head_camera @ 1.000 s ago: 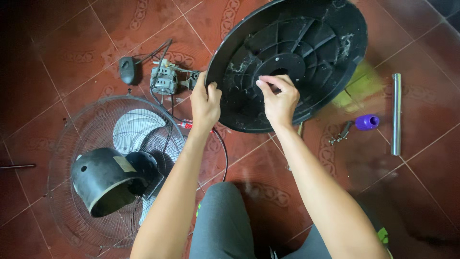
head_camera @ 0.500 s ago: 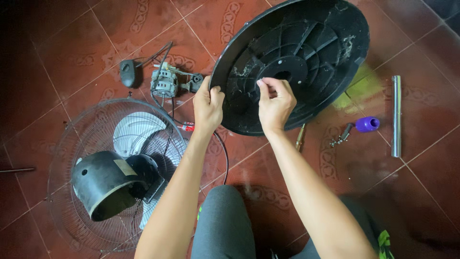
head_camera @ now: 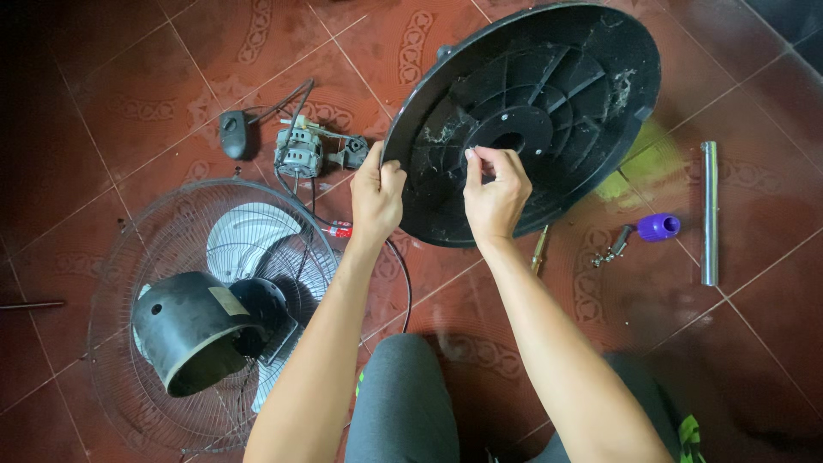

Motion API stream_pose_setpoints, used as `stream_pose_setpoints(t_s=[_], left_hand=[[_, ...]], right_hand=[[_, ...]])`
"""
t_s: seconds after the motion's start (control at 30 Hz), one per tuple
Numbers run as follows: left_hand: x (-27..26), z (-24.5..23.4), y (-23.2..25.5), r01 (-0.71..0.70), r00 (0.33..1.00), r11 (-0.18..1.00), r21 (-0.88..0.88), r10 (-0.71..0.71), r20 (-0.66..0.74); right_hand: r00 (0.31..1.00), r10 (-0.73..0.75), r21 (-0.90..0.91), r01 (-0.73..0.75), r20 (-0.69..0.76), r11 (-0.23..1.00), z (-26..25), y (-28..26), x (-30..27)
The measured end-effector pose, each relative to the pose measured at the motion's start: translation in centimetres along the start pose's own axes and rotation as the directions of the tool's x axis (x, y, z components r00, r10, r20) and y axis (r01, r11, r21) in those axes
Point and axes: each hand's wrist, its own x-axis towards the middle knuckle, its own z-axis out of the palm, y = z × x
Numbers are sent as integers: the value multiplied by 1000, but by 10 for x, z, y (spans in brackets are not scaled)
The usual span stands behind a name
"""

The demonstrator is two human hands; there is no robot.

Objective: The person assembles the base of an electric fan by inserting the central pole into the base plate and securing it with screws using a screwdriver. The person handles the base plate, pole, screws, and screwdriver.

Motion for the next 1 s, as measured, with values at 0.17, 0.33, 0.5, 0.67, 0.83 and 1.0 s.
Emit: stream_pose_setpoints(t_s=[0.17, 0.33, 0.5, 0.67, 0.83, 1.0], left_hand=[[-2, -2, -4, 27, 999, 998, -56, -26, 24], [-3, -4, -7, 24, 999, 999, -35, -23, 32], [-4, -2, -6, -5, 1000, 999, 46, 5, -1], [-4, -3, 3, 38, 999, 998, 45, -38, 7], [-2, 0, 19, -169, 984, 968, 184, 176, -21], [21, 3, 57, -460, 879, 834, 306, 475, 26]], right_hand=[[996, -12, -92, 20, 93, 996, -2, -5, 3], [974, -59, -314, 128, 220, 941, -1, -4, 10], [969, -55, -330, 134, 240, 934, 2, 3, 14], [831, 508, -71, -506, 226, 860, -32, 19, -5], [728, 653, -688, -364, 210, 627, -107, 51, -85], [444, 870, -752, -492, 217, 439, -114, 82, -139]])
